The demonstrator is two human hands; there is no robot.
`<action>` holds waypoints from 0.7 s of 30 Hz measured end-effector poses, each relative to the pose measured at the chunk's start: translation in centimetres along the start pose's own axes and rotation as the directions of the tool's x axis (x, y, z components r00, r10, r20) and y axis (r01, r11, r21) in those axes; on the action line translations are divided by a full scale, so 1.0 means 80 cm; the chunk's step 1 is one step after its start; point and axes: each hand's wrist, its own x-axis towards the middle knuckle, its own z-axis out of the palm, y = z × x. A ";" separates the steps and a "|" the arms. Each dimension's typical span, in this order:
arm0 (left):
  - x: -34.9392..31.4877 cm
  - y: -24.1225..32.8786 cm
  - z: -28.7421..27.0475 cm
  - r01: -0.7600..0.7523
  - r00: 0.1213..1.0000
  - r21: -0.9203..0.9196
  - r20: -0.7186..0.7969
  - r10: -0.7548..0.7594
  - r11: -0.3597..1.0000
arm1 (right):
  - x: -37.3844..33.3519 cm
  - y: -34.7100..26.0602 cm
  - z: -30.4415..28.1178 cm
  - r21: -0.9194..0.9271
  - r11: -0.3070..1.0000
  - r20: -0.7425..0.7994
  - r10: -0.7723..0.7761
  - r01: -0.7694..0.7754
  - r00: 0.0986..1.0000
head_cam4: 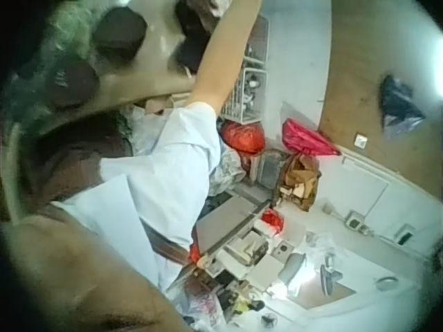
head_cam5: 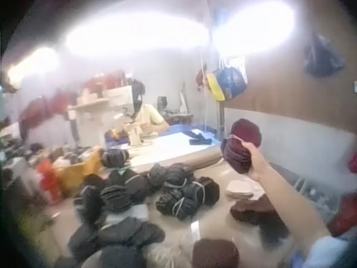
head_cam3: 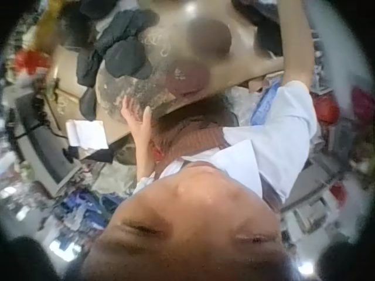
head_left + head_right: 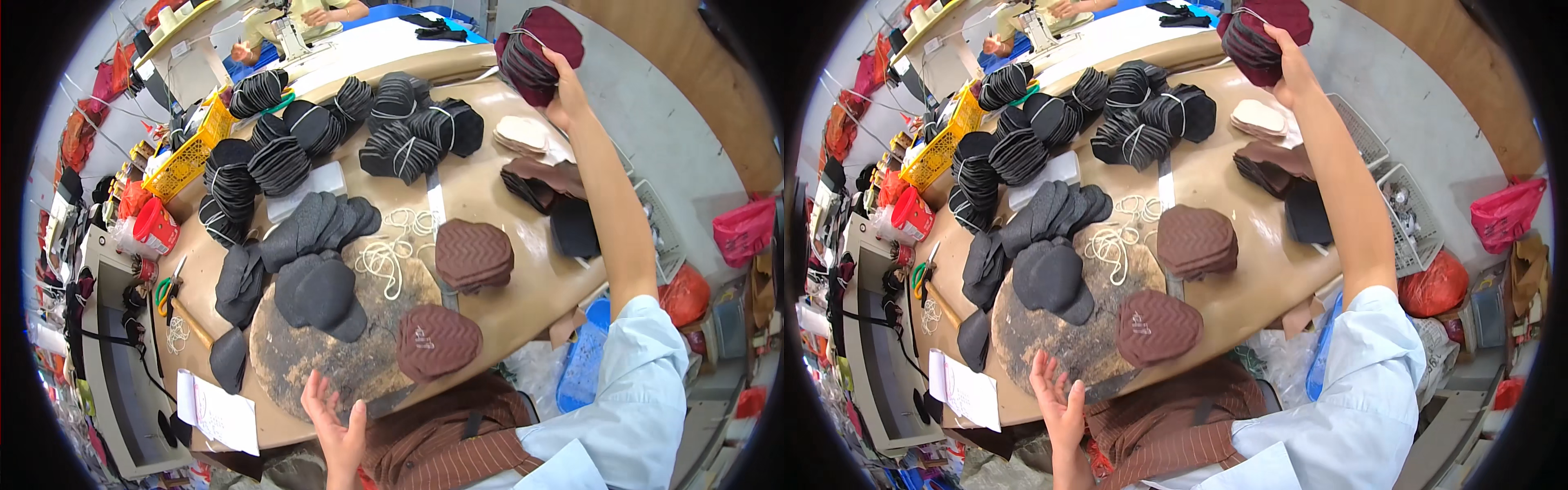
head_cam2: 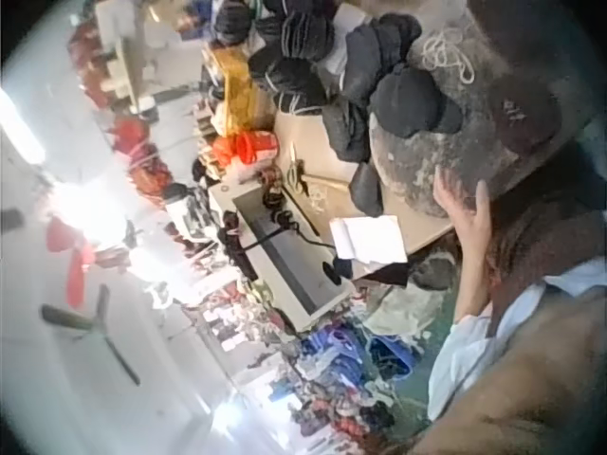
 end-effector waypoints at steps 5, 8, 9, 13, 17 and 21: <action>0.006 -0.006 0.006 -0.017 0.992 0.209 -0.118 0.042 0.978 | 0.105 0.069 -0.006 -0.225 0.915 -0.150 0.308 -0.336 0.939; 0.024 -0.004 0.025 -0.058 0.996 0.324 -0.040 0.075 0.944 | 0.158 0.126 -0.093 -0.805 0.551 -0.157 0.157 -0.219 0.975; 0.025 0.001 0.031 -0.046 0.997 0.322 -0.051 0.066 0.946 | 0.164 0.134 -0.099 -0.894 0.404 -0.149 0.134 -0.191 0.980; 0.021 -0.005 0.030 -0.108 0.993 0.406 0.011 0.114 0.907 | 0.098 0.085 -0.018 -0.901 0.327 -0.237 0.176 -0.284 0.955; 0.016 -0.007 0.032 -0.149 0.989 0.400 0.042 0.145 0.904 | 0.052 0.031 -0.054 -0.935 0.335 0.096 -0.082 0.118 0.992; 0.011 -0.009 0.032 -0.182 0.983 0.391 0.039 0.182 0.902 | -0.026 -0.012 -0.096 -0.931 0.323 0.270 0.293 0.171 0.917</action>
